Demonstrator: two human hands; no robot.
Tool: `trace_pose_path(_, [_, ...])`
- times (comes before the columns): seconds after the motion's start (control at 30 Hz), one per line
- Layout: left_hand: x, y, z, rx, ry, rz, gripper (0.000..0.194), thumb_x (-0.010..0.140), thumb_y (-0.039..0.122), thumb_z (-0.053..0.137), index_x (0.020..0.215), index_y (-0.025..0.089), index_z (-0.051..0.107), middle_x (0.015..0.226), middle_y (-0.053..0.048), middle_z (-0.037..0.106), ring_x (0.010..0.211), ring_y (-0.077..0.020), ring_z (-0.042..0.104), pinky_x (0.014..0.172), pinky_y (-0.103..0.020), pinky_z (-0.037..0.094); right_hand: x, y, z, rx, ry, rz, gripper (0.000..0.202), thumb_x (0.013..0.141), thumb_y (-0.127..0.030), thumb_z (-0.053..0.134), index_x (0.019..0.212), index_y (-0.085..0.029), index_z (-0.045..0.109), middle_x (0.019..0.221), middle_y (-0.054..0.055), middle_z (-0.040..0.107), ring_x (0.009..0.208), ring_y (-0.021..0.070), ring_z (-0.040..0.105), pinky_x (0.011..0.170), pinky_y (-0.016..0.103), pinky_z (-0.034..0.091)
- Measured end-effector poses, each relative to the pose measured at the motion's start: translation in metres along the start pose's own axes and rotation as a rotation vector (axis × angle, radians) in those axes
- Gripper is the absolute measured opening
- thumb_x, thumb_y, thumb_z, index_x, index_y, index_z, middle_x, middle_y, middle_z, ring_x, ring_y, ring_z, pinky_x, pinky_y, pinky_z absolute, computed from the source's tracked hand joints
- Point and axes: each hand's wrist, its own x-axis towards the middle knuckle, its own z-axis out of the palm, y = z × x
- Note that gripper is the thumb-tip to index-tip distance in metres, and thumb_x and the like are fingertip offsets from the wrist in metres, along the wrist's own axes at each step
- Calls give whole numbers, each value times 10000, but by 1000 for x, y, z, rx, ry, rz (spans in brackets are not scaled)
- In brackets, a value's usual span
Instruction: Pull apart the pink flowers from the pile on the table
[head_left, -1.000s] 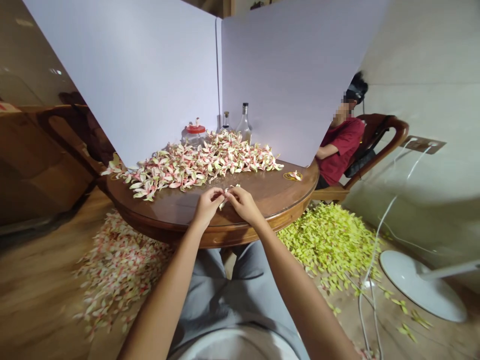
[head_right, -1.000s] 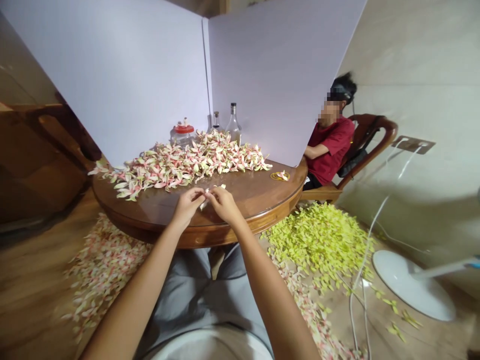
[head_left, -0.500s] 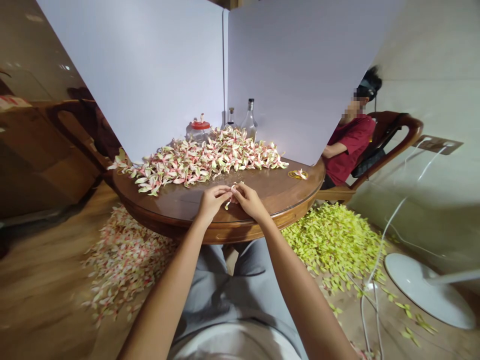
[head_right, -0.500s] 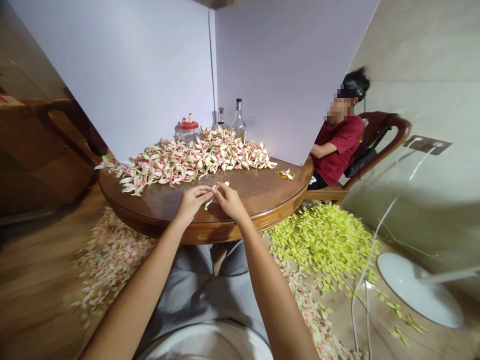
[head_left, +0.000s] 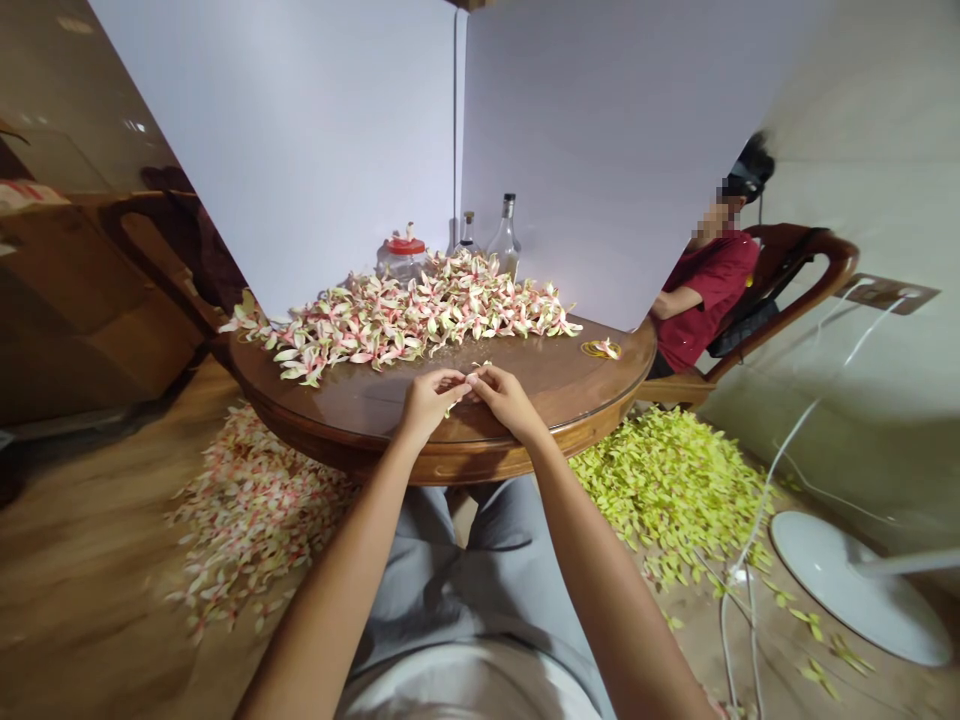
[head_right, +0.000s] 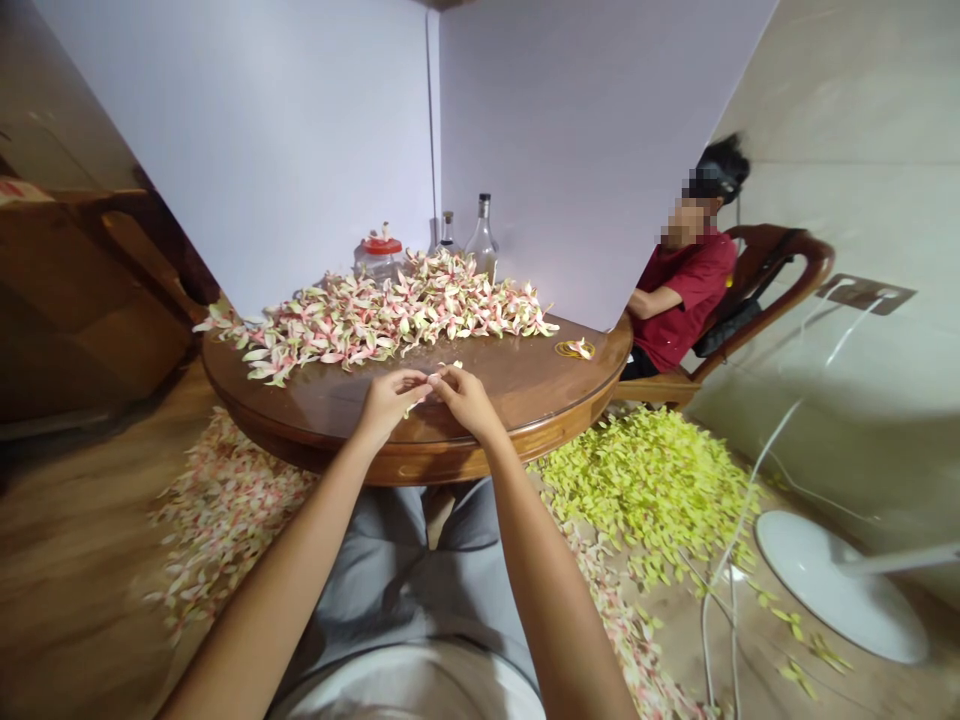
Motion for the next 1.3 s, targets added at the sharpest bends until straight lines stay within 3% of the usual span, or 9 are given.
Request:
trace_pose_path(0.37, [0,-3,-3,11,-10,4,277,775,401,764,896,152,777,766,-48,733,669,-158,642,654,-262,504,0,2,1,59,-16,12,343,938,-504,546,909,-176,642,797,23,671,767,166,623,772,287,495])
trace_pose_path(0.87, [0,-2,0,-16,-20,-2,250,776,383,748,849,148,706,743,-40,703,698,-166,666,702,-281,541,-1,3,1,62,-17,7,417,962,-575,470,849,-210,636,820,46,685,765,185,626,780,314,518])
trace_pose_path(1.3, [0,-1,-2,-20,-21,29,256,747,373,780,851,149,713,852,-66,744,815,-197,702,805,-313,554,0,-4,0,176,-29,43,372,898,-565,580,847,-199,618,798,27,643,761,175,605,761,309,507])
